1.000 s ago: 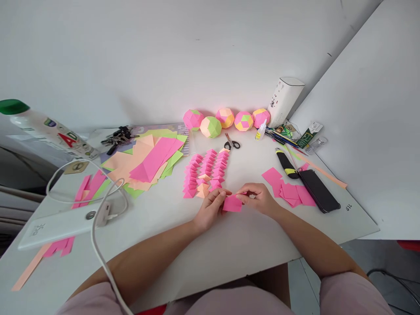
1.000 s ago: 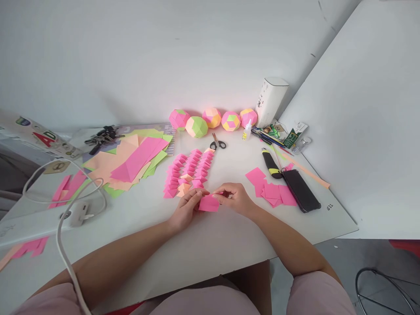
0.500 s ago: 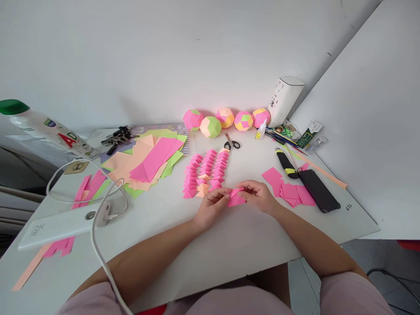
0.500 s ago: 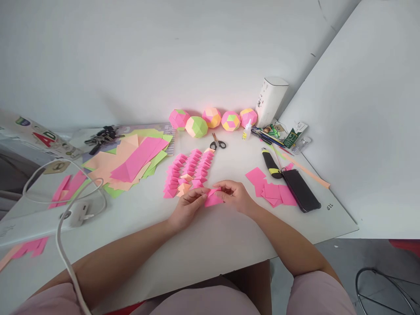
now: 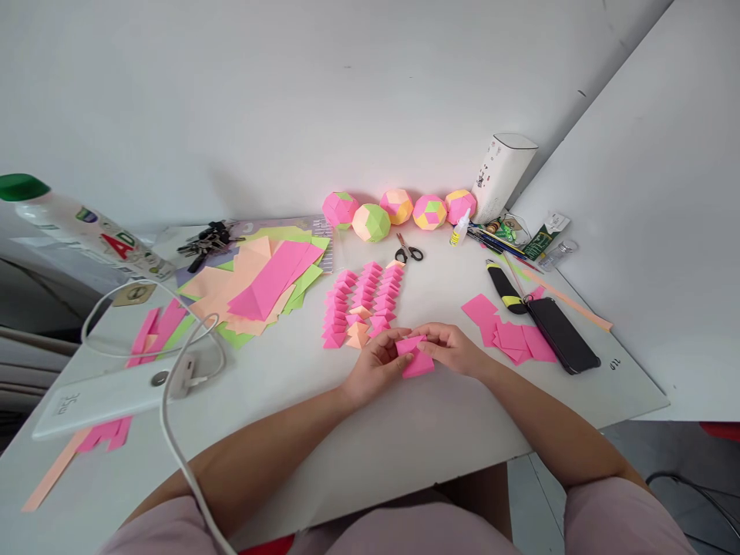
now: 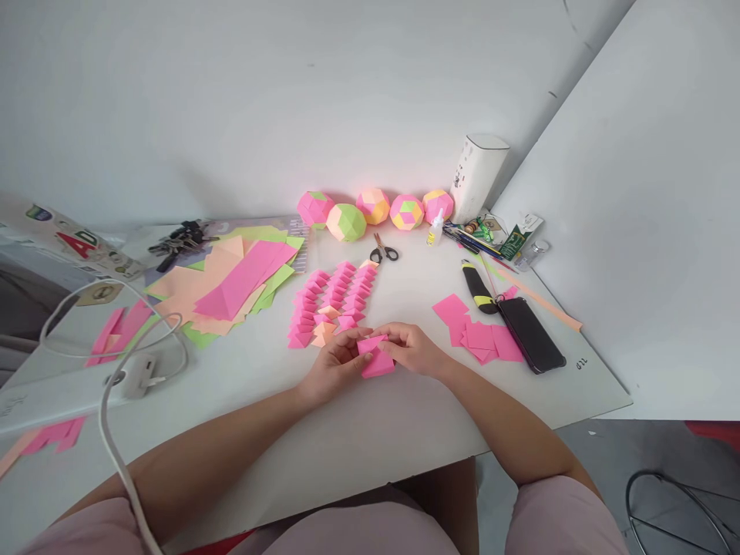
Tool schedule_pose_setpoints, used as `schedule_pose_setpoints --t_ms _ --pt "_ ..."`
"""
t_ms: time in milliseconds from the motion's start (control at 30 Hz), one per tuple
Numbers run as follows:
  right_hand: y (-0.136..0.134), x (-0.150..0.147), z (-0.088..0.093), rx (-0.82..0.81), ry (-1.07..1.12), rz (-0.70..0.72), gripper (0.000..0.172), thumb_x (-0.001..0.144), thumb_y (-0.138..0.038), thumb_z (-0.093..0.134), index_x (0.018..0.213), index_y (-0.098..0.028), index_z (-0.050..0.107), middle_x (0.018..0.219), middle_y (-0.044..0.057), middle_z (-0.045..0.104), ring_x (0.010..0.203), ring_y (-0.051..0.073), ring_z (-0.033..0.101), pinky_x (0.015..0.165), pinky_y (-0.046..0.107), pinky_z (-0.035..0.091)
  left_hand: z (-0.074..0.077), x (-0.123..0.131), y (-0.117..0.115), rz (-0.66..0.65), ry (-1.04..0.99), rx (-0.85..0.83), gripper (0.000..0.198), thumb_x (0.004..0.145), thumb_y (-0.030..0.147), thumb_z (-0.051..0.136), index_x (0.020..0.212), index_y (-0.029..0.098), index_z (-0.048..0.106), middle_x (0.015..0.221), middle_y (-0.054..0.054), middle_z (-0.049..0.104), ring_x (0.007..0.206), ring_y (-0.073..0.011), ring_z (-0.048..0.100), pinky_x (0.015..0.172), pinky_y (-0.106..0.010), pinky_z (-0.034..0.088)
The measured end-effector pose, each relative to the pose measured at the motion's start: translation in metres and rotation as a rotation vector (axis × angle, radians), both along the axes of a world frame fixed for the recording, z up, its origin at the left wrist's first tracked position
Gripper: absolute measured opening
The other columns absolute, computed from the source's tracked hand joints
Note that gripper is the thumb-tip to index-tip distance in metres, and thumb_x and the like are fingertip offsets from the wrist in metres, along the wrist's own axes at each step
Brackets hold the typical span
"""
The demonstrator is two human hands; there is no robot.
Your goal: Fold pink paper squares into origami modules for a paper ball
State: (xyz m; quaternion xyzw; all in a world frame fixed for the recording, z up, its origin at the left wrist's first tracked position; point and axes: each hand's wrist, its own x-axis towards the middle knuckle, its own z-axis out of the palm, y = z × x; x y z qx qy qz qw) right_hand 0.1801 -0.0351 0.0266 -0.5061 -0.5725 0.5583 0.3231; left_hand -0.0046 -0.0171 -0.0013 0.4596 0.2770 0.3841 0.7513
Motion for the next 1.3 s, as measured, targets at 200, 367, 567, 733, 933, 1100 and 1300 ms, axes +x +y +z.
schedule_pose_setpoints --t_ms 200,367,567,733,933,1100,1300 --pt "0.0 0.0 -0.002 0.028 0.002 0.003 0.033 0.082 -0.032 0.057 0.111 -0.017 0.059 0.057 -0.007 0.037 0.051 0.007 0.033 0.05 0.02 0.03 -0.007 -0.002 0.0 -0.061 0.02 0.043 0.046 0.076 0.027 0.069 0.119 0.026 0.051 0.083 0.001 0.053 0.069 -0.0098 0.054 0.062 -0.024 0.046" --pt "0.001 0.001 -0.003 0.03 0.036 -0.004 0.032 0.083 -0.034 0.058 0.11 -0.017 0.059 0.059 -0.007 0.04 0.053 0.007 0.036 0.052 0.02 0.032 -0.006 -0.003 -0.001 -0.07 0.067 0.101 0.047 0.078 0.025 0.067 0.121 0.026 0.049 0.075 0.003 0.049 0.067 -0.0096 0.052 0.061 -0.024 0.046" --pt "0.002 0.001 0.001 -0.062 0.107 0.007 0.04 0.078 -0.04 0.066 0.109 -0.016 0.057 0.075 0.0 0.058 0.063 0.01 0.055 0.057 0.023 0.045 -0.001 -0.001 -0.001 0.063 0.084 0.031 0.046 0.074 0.03 0.07 0.116 0.022 0.052 0.09 -0.003 0.06 0.08 -0.0149 0.059 0.069 -0.029 0.049" --pt "0.003 -0.001 -0.001 -0.063 0.113 -0.032 0.03 0.076 -0.043 0.066 0.073 -0.014 0.059 0.065 0.0 0.061 0.058 0.01 0.055 0.056 0.023 0.046 0.0 -0.001 -0.001 0.082 0.095 0.009 0.049 0.073 0.031 0.071 0.116 0.021 0.051 0.088 -0.002 0.061 0.07 -0.0122 0.058 0.061 -0.026 0.048" --pt "0.003 0.0 -0.001 -0.015 0.083 -0.125 0.029 0.075 -0.042 0.067 0.072 -0.015 0.058 0.063 -0.003 0.055 0.055 0.008 0.05 0.051 0.021 0.04 0.0 -0.002 -0.001 -0.095 0.112 0.055 0.033 0.075 0.033 0.069 0.1 0.018 0.054 0.07 0.002 0.057 0.054 -0.0081 0.052 0.05 -0.022 0.043" --pt "0.004 0.0 0.0 0.009 0.085 -0.133 0.028 0.074 -0.04 0.069 0.071 -0.015 0.056 0.064 -0.003 0.052 0.055 0.007 0.047 0.05 0.019 0.037 0.001 -0.003 0.0 -0.122 0.181 0.066 0.028 0.075 0.039 0.069 0.078 0.016 0.052 0.058 0.003 0.058 0.049 -0.0099 0.055 0.051 -0.024 0.045" --pt "0.004 -0.001 0.001 -0.107 0.202 -0.018 0.03 0.072 -0.04 0.071 0.078 -0.015 0.056 0.061 -0.002 0.06 0.053 0.01 0.056 0.051 0.022 0.046 0.004 -0.002 0.002 -0.085 0.117 0.03 0.028 0.079 0.042 0.063 0.08 0.016 0.052 0.065 0.001 0.062 0.053 -0.0125 0.06 0.054 -0.028 0.048"
